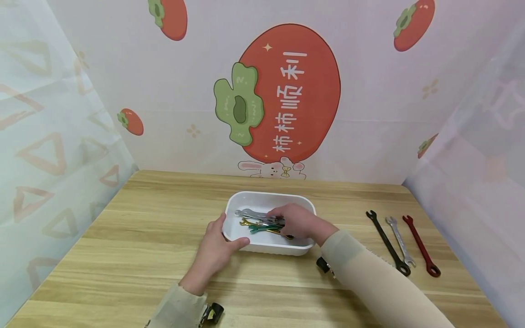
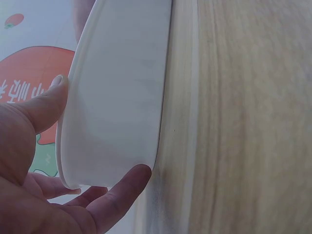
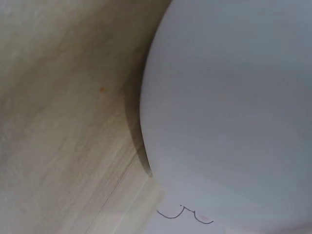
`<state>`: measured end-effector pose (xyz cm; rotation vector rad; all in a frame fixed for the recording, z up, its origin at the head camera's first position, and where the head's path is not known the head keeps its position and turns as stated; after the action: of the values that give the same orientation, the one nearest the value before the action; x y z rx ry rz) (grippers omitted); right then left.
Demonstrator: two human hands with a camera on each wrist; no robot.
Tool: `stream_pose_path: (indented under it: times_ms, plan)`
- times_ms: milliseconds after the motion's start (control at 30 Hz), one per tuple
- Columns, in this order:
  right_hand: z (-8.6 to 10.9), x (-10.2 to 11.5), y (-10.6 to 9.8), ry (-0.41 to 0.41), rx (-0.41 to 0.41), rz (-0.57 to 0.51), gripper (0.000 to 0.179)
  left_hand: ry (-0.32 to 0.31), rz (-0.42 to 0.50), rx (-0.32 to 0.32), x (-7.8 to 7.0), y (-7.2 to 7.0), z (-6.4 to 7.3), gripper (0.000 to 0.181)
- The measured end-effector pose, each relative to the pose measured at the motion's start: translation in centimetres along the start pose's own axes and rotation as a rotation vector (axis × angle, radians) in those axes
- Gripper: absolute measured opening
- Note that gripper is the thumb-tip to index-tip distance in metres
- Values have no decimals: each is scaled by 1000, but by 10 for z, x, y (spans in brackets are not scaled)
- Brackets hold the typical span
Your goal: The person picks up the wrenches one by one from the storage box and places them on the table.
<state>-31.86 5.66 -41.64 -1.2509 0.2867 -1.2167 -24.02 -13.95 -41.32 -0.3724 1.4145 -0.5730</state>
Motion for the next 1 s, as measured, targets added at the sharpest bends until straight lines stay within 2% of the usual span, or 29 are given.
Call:
stream_pose_path:
  times_ms: [400,567,833,1000]
  plan:
    - [1,2,1,26,-16,37,55,2,2,1,-1,0,1,100]
    - [1,2,1,-2,-22,16,48,3,9,1,0,0,0,100]
    - [2,2,1,13,-11,-12,48,0,8,-2,0,1,0,99]
    - [0,2,3,14,-10,49,48,6,5,-5,-1,1,1,99]
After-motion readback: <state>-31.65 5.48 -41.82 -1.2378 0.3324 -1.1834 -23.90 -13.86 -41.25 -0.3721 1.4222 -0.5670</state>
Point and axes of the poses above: each hand's wrist, its own z-axis away from the middle knuckle, its own y-axis out of the palm, x = y × z, the point moved 9 cm from there along -z, towards the middle knuckle, and after that the axes turned 11 degrees about x, right-handed, at the moved point
